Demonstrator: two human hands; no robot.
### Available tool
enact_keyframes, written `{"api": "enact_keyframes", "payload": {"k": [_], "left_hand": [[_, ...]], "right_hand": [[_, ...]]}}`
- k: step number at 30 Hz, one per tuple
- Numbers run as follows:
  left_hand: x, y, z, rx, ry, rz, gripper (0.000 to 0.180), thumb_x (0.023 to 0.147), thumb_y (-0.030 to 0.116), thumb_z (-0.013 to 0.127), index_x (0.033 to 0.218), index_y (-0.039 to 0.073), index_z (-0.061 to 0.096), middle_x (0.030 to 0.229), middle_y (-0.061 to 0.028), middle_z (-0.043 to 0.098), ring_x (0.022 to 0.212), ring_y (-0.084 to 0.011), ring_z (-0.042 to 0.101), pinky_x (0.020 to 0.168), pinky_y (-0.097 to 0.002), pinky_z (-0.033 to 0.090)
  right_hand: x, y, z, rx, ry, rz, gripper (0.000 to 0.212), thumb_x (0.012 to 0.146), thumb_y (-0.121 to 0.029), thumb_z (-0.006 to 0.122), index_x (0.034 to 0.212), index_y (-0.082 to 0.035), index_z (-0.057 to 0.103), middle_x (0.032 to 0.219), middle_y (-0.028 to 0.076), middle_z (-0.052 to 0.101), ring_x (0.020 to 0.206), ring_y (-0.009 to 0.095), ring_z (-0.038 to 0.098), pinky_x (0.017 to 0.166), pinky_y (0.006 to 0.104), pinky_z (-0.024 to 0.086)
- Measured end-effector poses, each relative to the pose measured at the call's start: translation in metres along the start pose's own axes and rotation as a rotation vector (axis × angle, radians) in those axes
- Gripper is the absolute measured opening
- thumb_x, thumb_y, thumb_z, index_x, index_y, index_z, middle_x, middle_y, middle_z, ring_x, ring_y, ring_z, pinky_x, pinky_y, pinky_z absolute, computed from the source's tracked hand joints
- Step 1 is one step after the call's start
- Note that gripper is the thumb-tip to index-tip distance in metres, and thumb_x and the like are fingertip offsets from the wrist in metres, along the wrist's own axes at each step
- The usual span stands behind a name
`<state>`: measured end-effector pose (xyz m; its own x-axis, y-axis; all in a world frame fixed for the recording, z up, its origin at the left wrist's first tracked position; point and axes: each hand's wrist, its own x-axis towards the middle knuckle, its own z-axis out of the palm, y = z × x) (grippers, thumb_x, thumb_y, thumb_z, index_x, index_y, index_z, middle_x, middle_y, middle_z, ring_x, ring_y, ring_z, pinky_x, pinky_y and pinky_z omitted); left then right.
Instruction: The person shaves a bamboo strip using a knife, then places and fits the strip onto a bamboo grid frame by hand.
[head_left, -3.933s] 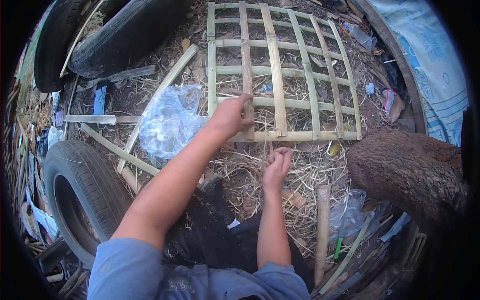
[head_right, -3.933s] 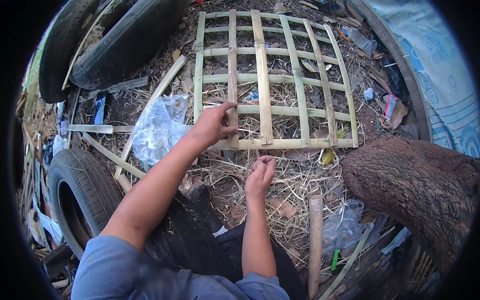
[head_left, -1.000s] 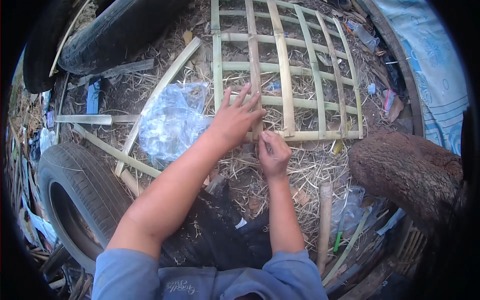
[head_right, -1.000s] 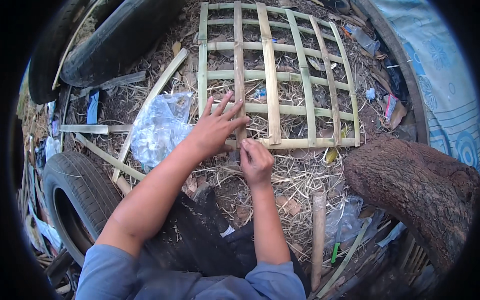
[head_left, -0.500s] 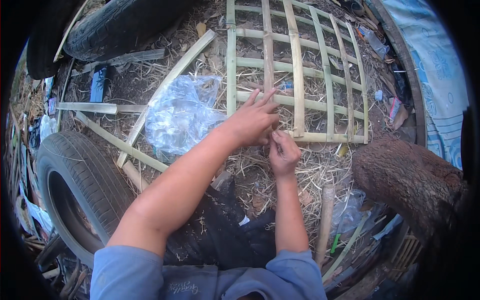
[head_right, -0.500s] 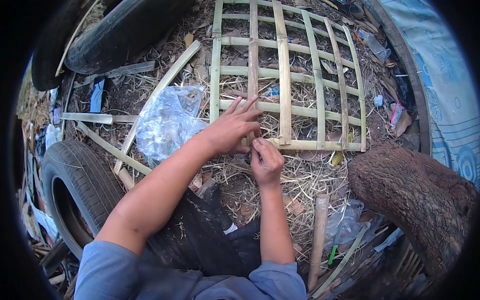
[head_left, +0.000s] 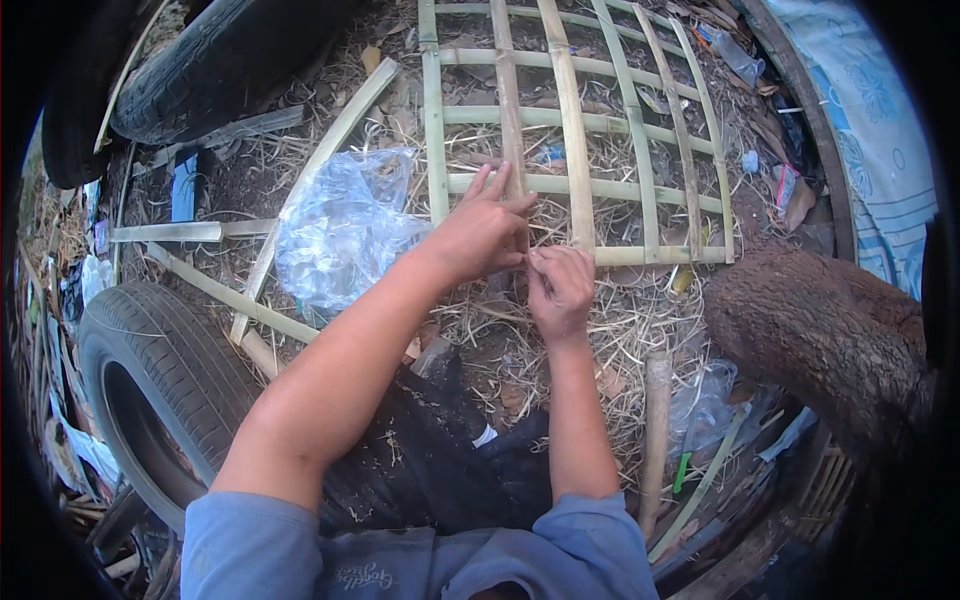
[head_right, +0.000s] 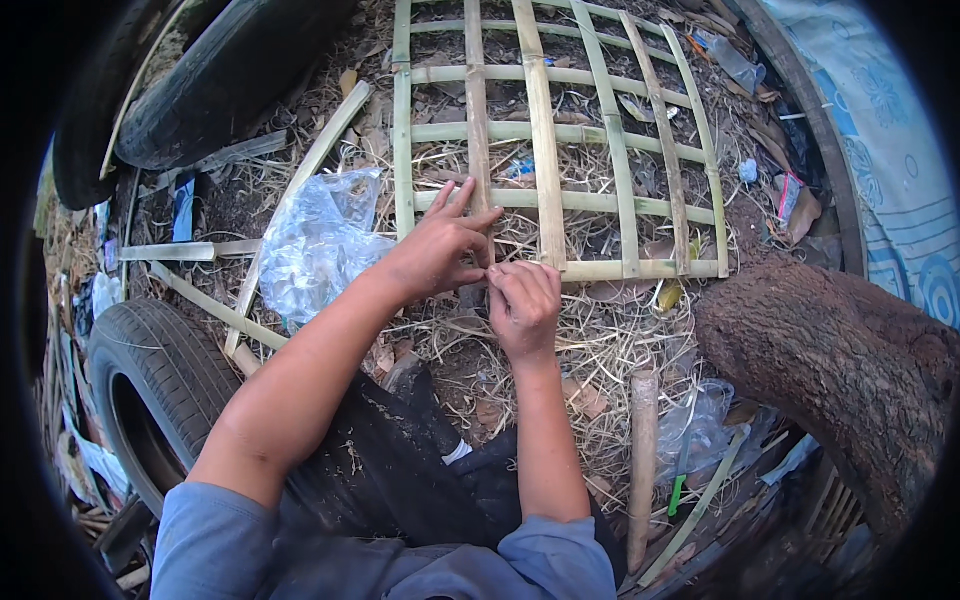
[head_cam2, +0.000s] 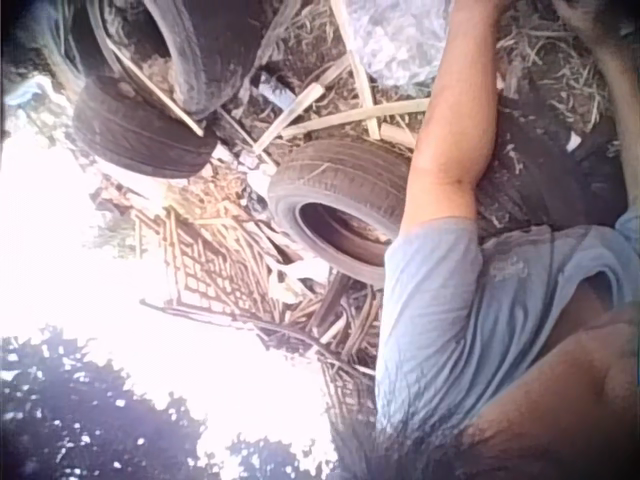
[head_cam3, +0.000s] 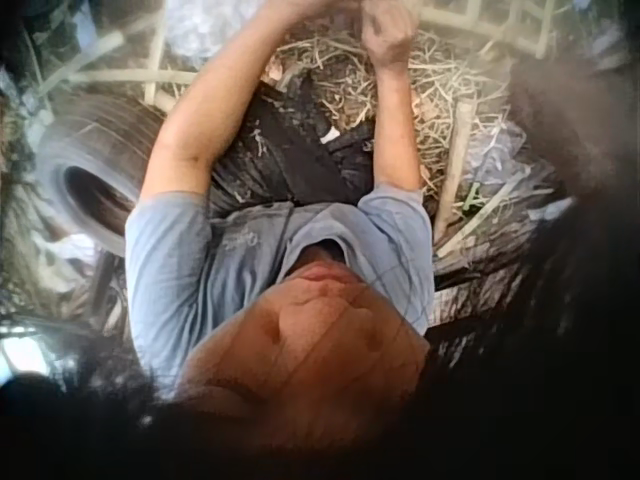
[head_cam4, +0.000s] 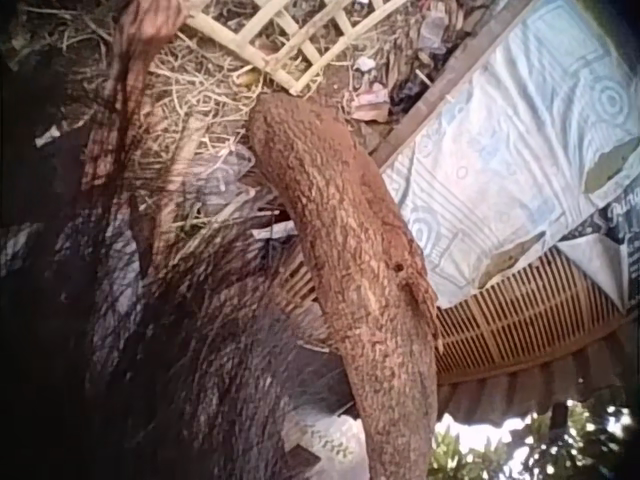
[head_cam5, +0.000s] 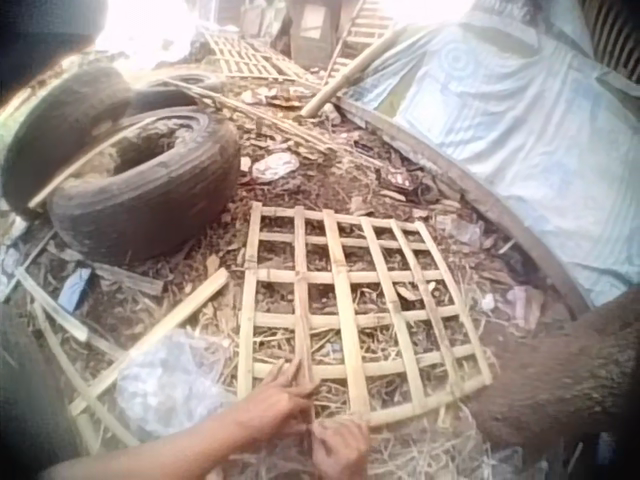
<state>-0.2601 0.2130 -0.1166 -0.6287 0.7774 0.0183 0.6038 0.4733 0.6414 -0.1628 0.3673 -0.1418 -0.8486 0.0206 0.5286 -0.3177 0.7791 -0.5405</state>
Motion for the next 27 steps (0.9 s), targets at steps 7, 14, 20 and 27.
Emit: {"api": "enact_keyframes", "payload": {"k": [7, 14, 20, 27], "left_hand": [[-0.002, -0.009, 0.006, -0.039, 0.056, 0.008, 0.019, 0.066, 0.01, 0.078, 0.082, 0.008, 0.068, 0.14, -0.0093, 0.051, 0.142, -0.0431, 0.02, 0.115, -0.0581, 0.011], [0.004, -0.005, 0.01, -0.056, 0.013, 0.06, 0.016, 0.066, 0.006, 0.075, 0.079, 0.007, 0.066, 0.122, -0.0045, 0.065, 0.141, -0.0334, 0.029, 0.116, -0.0558, 0.009], [0.004, -0.002, 0.01, -0.064, -0.034, 0.01, 0.019, 0.068, 0.004, 0.074, 0.086, 0.01, 0.07, 0.116, -0.0061, 0.068, 0.14, -0.0304, 0.034, 0.116, -0.0556, 0.007], [0.001, -0.022, 0.007, -0.045, -0.076, 0.12, 0.02, 0.072, 0.012, 0.078, 0.091, 0.012, 0.072, 0.111, -0.0008, 0.07, 0.141, -0.0272, 0.031, 0.115, -0.0612, 0.002]], "right_hand": [[0.007, -0.008, -0.001, -0.019, -0.036, -0.005, 0.017, 0.07, 0.0, 0.069, 0.085, -0.007, 0.067, 0.083, 0.005, 0.067, 0.08, 0.022, 0.064, 0.077, 0.0362, 0.045], [0.0, -0.009, -0.005, -0.036, -0.021, 0.056, 0.012, 0.072, -0.002, 0.069, 0.083, -0.007, 0.066, 0.082, 0.005, 0.069, 0.08, 0.02, 0.066, 0.076, 0.035, 0.045], [-0.004, -0.017, -0.004, -0.018, 0.058, 0.08, 0.009, 0.075, -0.007, 0.064, 0.085, -0.007, 0.063, 0.08, 0.005, 0.065, 0.081, 0.021, 0.064, 0.074, 0.0362, 0.044], [-0.067, -0.038, -0.164, -0.161, -0.053, 0.43, 0.039, 0.07, -0.007, 0.077, 0.106, -0.003, 0.062, 0.108, 0.016, 0.064, 0.097, 0.03, 0.06, 0.084, 0.0394, 0.046]]}}
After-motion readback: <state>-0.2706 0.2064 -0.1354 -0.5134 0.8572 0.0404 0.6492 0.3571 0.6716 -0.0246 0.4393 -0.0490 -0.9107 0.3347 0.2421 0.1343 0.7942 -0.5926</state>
